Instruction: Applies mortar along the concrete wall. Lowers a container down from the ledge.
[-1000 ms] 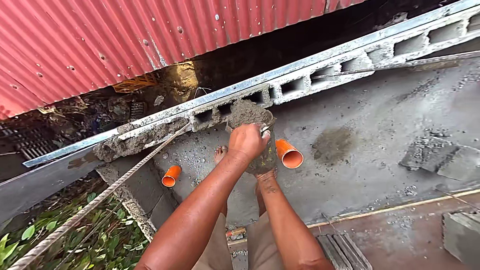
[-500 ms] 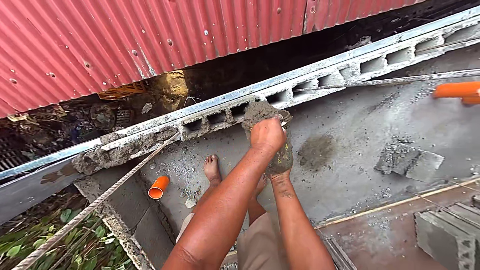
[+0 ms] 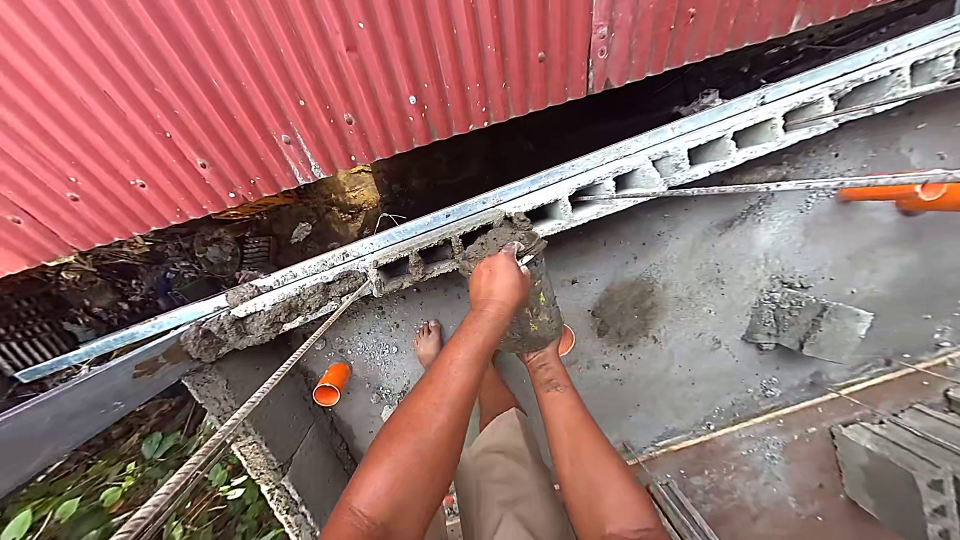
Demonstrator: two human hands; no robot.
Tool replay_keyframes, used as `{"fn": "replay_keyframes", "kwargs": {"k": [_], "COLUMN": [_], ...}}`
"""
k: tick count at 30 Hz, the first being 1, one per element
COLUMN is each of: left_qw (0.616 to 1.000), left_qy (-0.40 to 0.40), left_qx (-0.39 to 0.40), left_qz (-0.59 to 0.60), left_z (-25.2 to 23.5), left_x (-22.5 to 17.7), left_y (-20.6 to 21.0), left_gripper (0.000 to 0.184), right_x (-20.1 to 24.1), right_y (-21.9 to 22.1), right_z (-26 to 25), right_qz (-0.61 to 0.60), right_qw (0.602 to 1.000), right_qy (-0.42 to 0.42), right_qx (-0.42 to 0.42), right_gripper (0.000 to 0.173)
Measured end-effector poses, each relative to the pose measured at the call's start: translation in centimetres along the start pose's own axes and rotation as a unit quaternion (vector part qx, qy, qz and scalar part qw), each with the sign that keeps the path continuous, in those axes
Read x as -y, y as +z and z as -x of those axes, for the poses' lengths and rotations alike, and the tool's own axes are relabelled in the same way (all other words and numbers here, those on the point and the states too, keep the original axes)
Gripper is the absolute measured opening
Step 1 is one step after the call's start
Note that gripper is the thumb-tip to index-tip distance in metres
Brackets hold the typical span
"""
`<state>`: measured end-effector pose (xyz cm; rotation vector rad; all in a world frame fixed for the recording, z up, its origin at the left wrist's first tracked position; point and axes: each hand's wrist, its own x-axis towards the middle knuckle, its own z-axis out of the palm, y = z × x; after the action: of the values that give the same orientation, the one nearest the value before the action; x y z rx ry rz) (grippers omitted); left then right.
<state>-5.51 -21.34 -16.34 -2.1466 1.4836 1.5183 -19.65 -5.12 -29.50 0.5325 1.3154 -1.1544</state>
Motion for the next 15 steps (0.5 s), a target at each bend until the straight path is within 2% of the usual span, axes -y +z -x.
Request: {"fn": "replay_keyframes", "kwargs": {"k": [2, 5, 11, 15], "left_qw": [1.000, 0.999, 0.998, 0.998], "left_qy": [-0.019, -0.034, -0.046, -0.042], "left_qx": [-0.003, 0.011, 0.030, 0.031], "left_qz": [-0.005, -0.015, 0.009, 0.025], "left_z": [-0.4, -0.3, 0.3, 0.4], "left_x": [0.5, 0.9, 0.1, -0.6], "left_y": [-0.4, -0.1, 0.1, 0.6], "left_gripper": [0.040, 0.041, 0.041, 0.040], "right_x": [-1.0, -2.0, 0.2, 0.9], "right_y": [0.7, -0.1, 0.4, -0.7], "right_z": [0.2, 0.5, 0.5, -0.9], "right_qz": [-0.015, -0.022, 0.026, 0.002], "right_qw": [1.000, 0.999, 0.999, 0.999], "right_qy": [0.027, 0.036, 0.001, -0.001], "right_qx": [-0.002, -0.022, 0.023, 0.040], "right_gripper": [0.085, 0.078, 0.077, 0.077]}}
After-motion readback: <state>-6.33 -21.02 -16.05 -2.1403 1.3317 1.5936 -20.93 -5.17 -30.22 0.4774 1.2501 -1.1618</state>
